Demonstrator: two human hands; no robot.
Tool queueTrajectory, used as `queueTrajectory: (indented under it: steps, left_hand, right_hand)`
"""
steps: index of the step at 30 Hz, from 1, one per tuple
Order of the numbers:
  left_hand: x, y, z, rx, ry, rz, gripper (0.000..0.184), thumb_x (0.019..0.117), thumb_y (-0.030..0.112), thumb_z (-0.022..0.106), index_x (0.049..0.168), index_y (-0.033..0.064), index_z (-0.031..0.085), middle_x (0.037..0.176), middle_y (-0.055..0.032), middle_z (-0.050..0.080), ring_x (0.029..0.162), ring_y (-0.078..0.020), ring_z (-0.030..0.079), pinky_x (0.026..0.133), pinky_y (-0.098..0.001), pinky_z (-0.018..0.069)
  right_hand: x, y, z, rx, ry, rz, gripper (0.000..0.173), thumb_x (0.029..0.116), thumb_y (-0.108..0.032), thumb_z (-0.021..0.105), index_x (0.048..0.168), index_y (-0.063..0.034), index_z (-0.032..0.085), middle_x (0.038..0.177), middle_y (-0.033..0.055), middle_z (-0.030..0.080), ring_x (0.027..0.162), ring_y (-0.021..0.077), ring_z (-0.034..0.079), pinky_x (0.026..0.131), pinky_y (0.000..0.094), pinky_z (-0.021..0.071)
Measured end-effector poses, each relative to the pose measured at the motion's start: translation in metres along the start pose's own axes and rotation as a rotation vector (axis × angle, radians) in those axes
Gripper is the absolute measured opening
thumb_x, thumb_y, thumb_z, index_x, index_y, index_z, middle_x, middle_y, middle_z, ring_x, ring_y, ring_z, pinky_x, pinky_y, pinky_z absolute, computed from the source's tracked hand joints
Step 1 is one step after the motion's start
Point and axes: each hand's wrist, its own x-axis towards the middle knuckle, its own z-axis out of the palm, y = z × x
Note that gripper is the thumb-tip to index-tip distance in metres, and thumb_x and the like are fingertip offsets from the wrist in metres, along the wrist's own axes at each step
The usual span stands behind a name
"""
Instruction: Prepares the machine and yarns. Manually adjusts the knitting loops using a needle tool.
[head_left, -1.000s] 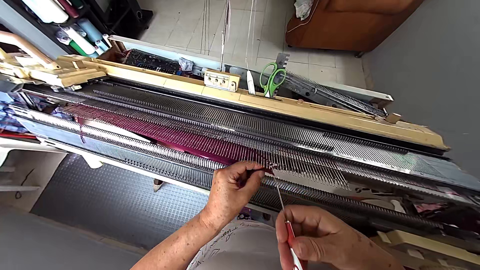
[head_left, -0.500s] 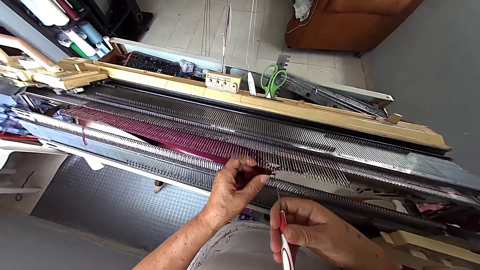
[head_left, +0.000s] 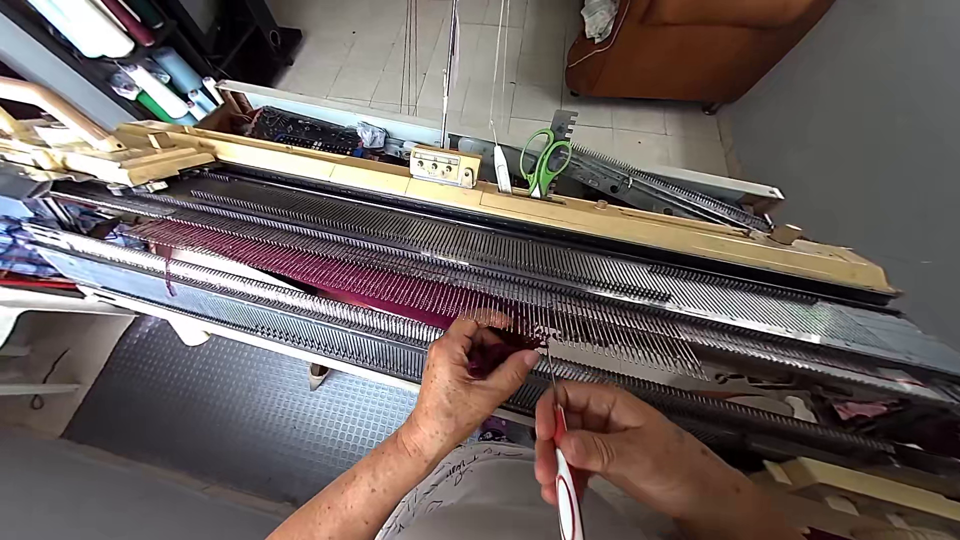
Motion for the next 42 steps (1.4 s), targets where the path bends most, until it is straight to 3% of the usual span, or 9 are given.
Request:
queueTrajectory:
  steps: [3,8,13,22,28,32,38,42]
  left_hand:
    - [0.001,0.001,0.001,0.019,0.019,-0.004,0.03,0.0836,0.007,0.076,0.111,-0.0019,0.067,0.073,0.0053,0.066,0.065,0.0011,0.061,0.062,-0.016,0.0516]
    - [-0.001,0.001,0.004,0.026,0.06,0.012,0.026,0.0856,0.006,0.075,0.109,-0.0009,0.067,0.075,0.0049,0.067,0.066,0.002,0.061,0.062,-0.0149,0.0511]
    - [0.0,0.0,-0.003,0.036,0.022,0.019,0.032,0.0833,0.007,0.077,0.112,-0.0024,0.066,0.072,0.0057,0.066,0.064,0.0012,0.06,0.062,-0.0158,0.0513]
    - [0.0,0.003,0.002,0.053,0.09,0.009,0.025,0.0834,0.006,0.075,0.106,-0.0013,0.069,0.068,0.0067,0.063,0.06,0.0033,0.057,0.058,-0.0134,0.048]
    - [0.002,0.001,-0.007,0.054,0.031,-0.012,0.03,0.0821,0.007,0.077,0.108,-0.0021,0.068,0.068,0.007,0.062,0.061,0.0017,0.057,0.059,-0.0156,0.0487]
    - [0.004,0.002,-0.004,0.057,0.065,-0.005,0.027,0.0819,0.006,0.077,0.106,-0.0023,0.069,0.066,0.0068,0.062,0.059,0.0023,0.056,0.057,-0.0149,0.048]
    - [0.005,-0.005,-0.005,0.055,0.101,0.02,0.019,0.082,0.005,0.076,0.099,-0.0013,0.069,0.067,0.006,0.063,0.059,0.0022,0.057,0.057,-0.015,0.0485]
    - [0.005,-0.005,-0.012,0.048,0.04,-0.024,0.024,0.0815,0.006,0.078,0.102,-0.0013,0.068,0.066,0.008,0.061,0.06,0.0024,0.055,0.058,-0.0157,0.0474]
  right_hand:
    - [-0.016,-0.002,0.012,-0.042,-0.039,-0.054,0.019,0.1018,-0.019,0.061,0.119,-0.01,0.061,0.104,0.0009,0.073,0.093,0.008,0.073,0.075,0.0237,0.063]
    - [-0.03,-0.014,0.028,-0.068,-0.063,-0.014,0.021,0.0974,-0.02,0.068,0.115,-0.0111,0.064,0.099,-0.0005,0.074,0.088,0.0062,0.073,0.074,0.0214,0.062]
    - [0.008,0.001,-0.003,-0.007,0.019,0.028,0.012,0.1033,-0.015,0.057,0.112,-0.0098,0.062,0.099,-0.0008,0.074,0.09,0.0093,0.073,0.074,0.0234,0.0626]
    - [-0.024,-0.011,0.026,-0.068,-0.077,-0.025,0.021,0.0981,-0.02,0.067,0.116,-0.011,0.064,0.099,-0.0006,0.074,0.089,0.0061,0.073,0.075,0.0216,0.062]
    - [0.013,-0.001,-0.001,-0.023,0.003,0.042,0.012,0.1033,-0.015,0.057,0.113,-0.0102,0.062,0.1,-0.001,0.074,0.091,0.0092,0.073,0.075,0.0233,0.0627]
    - [-0.007,-0.004,0.015,-0.057,-0.063,-0.042,0.017,0.1017,-0.019,0.061,0.117,-0.0105,0.062,0.102,0.0002,0.073,0.091,0.0074,0.073,0.074,0.023,0.0627]
    - [-0.017,-0.012,0.023,-0.051,-0.095,-0.001,0.021,0.0962,-0.02,0.07,0.115,-0.0119,0.063,0.098,-0.0004,0.074,0.089,0.0073,0.073,0.074,0.0227,0.0624]
    - [0.017,-0.001,-0.001,-0.042,-0.005,0.045,0.011,0.1032,-0.015,0.056,0.112,-0.0112,0.061,0.098,-0.0016,0.074,0.09,0.0082,0.073,0.073,0.0224,0.062]
